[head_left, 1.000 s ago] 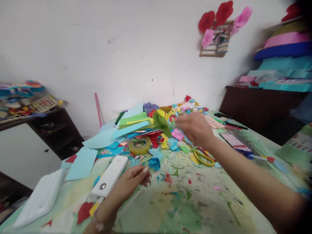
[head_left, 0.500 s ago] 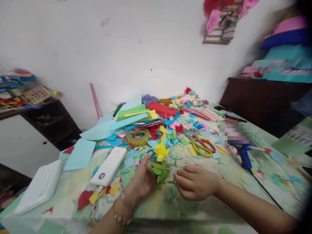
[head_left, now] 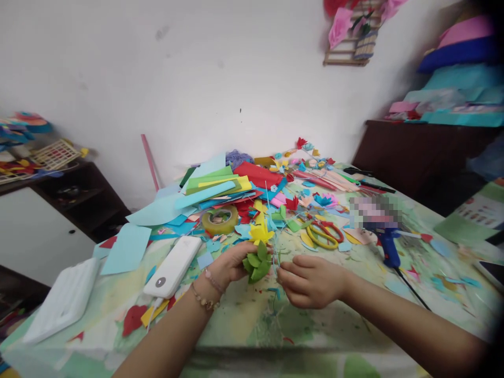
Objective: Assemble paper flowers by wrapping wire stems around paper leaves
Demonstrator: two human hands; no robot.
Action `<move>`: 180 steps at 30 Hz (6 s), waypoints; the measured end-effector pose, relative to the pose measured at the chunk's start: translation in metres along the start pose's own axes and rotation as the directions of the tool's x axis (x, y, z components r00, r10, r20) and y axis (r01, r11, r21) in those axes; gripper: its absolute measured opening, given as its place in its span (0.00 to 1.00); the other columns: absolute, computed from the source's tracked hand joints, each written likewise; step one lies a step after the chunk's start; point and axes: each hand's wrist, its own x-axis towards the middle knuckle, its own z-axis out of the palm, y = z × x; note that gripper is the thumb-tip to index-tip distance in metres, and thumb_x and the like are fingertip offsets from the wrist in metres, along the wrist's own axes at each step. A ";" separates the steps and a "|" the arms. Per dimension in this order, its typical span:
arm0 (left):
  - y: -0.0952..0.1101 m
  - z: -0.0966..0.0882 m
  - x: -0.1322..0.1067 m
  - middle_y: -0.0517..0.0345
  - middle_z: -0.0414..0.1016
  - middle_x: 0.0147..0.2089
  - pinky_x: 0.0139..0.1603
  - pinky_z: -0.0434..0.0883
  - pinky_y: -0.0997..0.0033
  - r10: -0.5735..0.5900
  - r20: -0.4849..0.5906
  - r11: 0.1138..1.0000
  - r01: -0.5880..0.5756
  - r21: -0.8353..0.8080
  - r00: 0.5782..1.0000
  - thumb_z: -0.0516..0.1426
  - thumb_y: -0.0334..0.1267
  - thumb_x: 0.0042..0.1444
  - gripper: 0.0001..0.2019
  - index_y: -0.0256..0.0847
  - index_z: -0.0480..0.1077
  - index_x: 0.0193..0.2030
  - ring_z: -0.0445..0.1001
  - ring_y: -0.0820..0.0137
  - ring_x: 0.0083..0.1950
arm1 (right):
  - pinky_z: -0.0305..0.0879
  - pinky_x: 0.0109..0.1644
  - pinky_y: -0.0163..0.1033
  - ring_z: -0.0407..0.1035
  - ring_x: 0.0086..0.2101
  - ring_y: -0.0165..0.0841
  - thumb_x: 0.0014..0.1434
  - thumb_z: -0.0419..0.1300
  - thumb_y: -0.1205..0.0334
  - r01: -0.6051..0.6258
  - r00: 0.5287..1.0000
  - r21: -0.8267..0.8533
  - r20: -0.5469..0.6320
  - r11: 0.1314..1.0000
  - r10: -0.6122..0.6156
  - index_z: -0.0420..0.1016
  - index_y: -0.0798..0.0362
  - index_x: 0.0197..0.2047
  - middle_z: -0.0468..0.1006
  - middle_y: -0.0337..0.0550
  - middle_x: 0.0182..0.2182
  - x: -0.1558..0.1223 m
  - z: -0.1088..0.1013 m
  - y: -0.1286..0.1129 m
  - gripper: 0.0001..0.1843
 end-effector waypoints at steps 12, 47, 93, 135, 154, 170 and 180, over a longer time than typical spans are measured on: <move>0.015 0.015 0.002 0.61 0.70 0.22 0.24 0.64 0.76 0.059 0.000 0.994 -0.059 0.095 0.998 0.70 0.33 0.27 0.15 0.35 0.71 0.25 0.67 0.75 0.22 | 0.59 0.34 0.38 0.68 0.33 0.30 0.65 0.50 0.64 -0.231 0.961 0.082 0.174 0.969 0.215 0.72 0.52 0.37 0.77 0.40 0.35 0.002 0.003 0.011 0.10; 0.044 -0.045 -0.007 0.50 0.77 0.32 0.33 0.70 0.72 0.274 -0.357 0.957 -0.214 0.198 0.893 0.67 0.37 0.37 0.15 0.32 0.73 0.32 0.74 0.68 0.31 | 0.69 0.48 0.43 0.70 0.45 0.35 0.62 0.52 0.69 -0.653 0.730 0.511 0.230 0.559 0.643 0.71 0.54 0.45 0.75 0.51 0.45 0.002 0.074 0.016 0.10; -0.069 0.036 -0.017 0.54 0.77 0.34 0.39 0.70 0.70 0.351 -0.443 0.934 -0.271 0.234 0.825 0.55 0.36 0.56 0.09 0.36 0.75 0.38 0.74 0.66 0.36 | 0.51 0.23 0.32 0.63 0.21 0.28 0.52 0.60 0.52 -0.958 0.261 0.261 0.609 0.121 0.749 0.71 0.53 0.21 0.73 0.39 0.20 0.036 0.036 0.002 0.15; -0.068 0.048 -0.019 0.69 0.55 0.17 0.21 0.46 0.77 0.378 -0.435 0.887 -0.454 -0.084 0.818 0.57 0.47 0.55 0.14 0.37 0.67 0.35 0.46 0.79 0.19 | 0.62 0.30 0.34 0.65 0.23 0.28 0.49 0.62 0.48 -0.472 -0.006 0.631 0.696 -0.616 0.718 0.75 0.56 0.24 0.73 0.39 0.20 0.036 0.049 -0.010 0.18; -0.074 0.055 -0.012 0.66 0.59 0.19 0.24 0.51 0.74 0.424 -0.482 0.895 -0.435 0.096 0.766 0.55 0.52 0.56 0.16 0.38 0.68 0.37 0.55 0.75 0.21 | 0.61 0.28 0.34 0.64 0.21 0.26 0.39 0.70 0.51 -0.239 -0.095 0.602 0.767 -0.762 0.635 0.75 0.56 0.23 0.74 0.37 0.18 0.039 0.048 -0.012 0.17; -0.066 0.055 -0.016 0.66 0.58 0.17 0.22 0.46 0.74 0.361 -0.451 0.914 -0.406 -0.003 0.816 0.58 0.52 0.52 0.20 0.39 0.61 0.22 0.48 0.79 0.19 | 0.61 0.33 0.33 0.67 0.24 0.26 0.38 0.71 0.56 -0.033 0.075 0.498 0.866 -0.867 0.494 0.79 0.57 0.26 0.79 0.42 0.26 0.027 0.051 -0.009 0.14; -0.067 0.051 -0.018 0.66 0.57 0.16 0.21 0.46 0.74 0.351 -0.389 0.898 -0.424 -0.117 0.852 0.59 0.49 0.51 0.19 0.38 0.61 0.21 0.48 0.80 0.18 | 0.63 0.35 0.32 0.68 0.25 0.24 0.47 0.68 0.56 -0.069 0.213 0.462 0.873 -0.884 0.439 0.80 0.58 0.30 0.81 0.46 0.30 0.021 0.048 -0.004 0.13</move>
